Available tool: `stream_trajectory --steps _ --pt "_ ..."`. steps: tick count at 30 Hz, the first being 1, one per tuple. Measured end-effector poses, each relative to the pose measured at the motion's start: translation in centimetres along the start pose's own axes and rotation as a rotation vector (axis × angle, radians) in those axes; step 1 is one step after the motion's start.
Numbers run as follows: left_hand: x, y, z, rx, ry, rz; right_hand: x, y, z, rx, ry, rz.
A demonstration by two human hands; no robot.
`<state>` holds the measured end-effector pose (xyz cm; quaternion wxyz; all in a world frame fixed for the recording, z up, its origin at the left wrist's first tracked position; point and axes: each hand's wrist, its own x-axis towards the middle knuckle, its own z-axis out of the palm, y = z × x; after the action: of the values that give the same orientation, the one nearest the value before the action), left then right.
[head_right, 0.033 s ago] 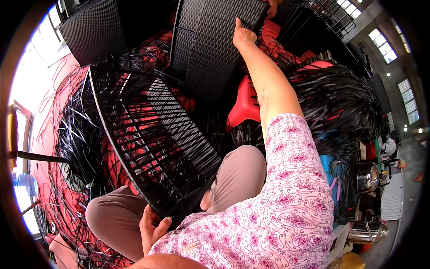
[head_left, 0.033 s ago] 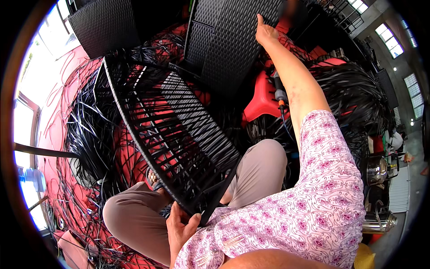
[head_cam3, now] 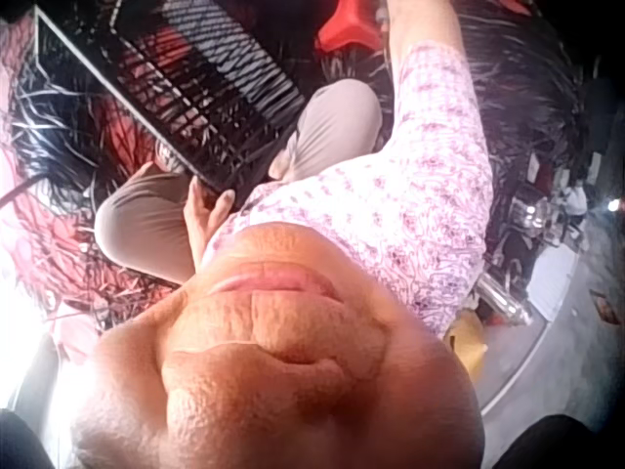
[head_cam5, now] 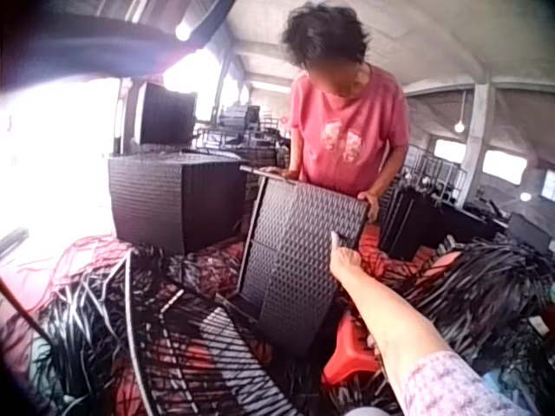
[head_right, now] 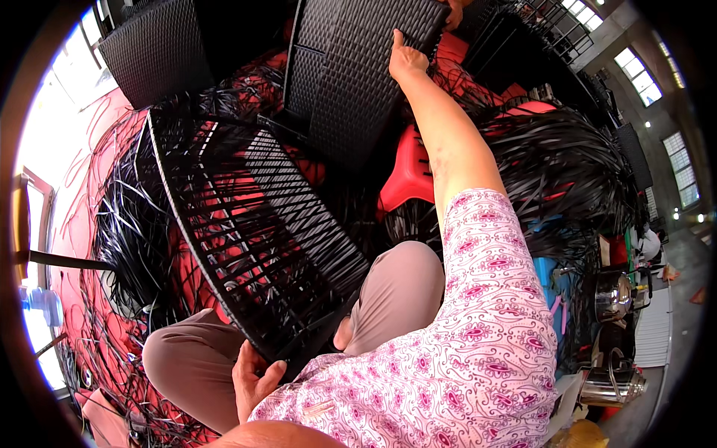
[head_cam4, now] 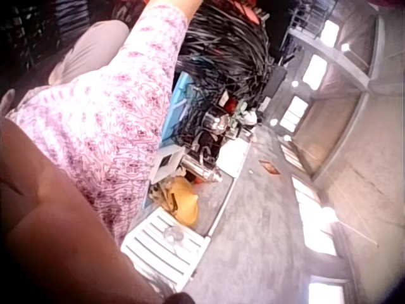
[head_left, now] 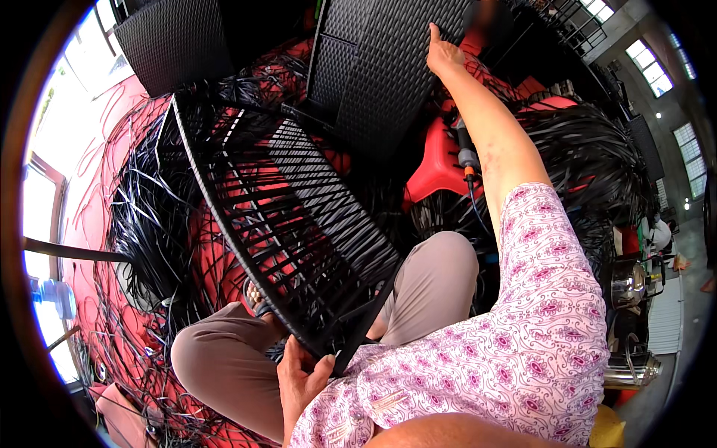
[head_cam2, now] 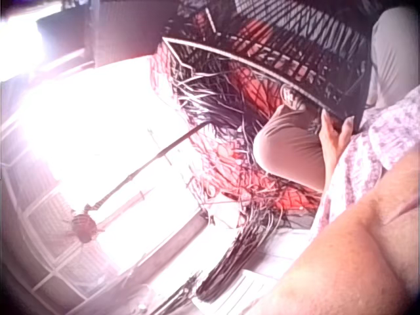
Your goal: The person weaves black synthetic strips through a metal frame and secures them using a pneumatic stapler.
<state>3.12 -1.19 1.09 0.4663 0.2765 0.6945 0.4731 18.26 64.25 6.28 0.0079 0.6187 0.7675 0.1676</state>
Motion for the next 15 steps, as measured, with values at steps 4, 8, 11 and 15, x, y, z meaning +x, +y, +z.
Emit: stream_trajectory --steps 4,8,11,15 --pt "0.1 0.6 -0.1 0.108 -0.011 0.007 -0.7 -1.4 -0.5 0.156 0.076 0.062" --pt "0.2 0.5 -0.2 -0.013 -0.064 -0.08 -0.2 -4.4 -0.8 0.532 0.106 0.299" --pt "0.3 0.1 0.0 -0.041 -0.061 -0.072 1.4 -9.2 -1.4 0.551 0.02 0.181" --pt "0.2 -0.2 -0.1 -0.017 -0.055 -0.081 7.1 -11.8 -0.8 0.475 0.074 -0.039"
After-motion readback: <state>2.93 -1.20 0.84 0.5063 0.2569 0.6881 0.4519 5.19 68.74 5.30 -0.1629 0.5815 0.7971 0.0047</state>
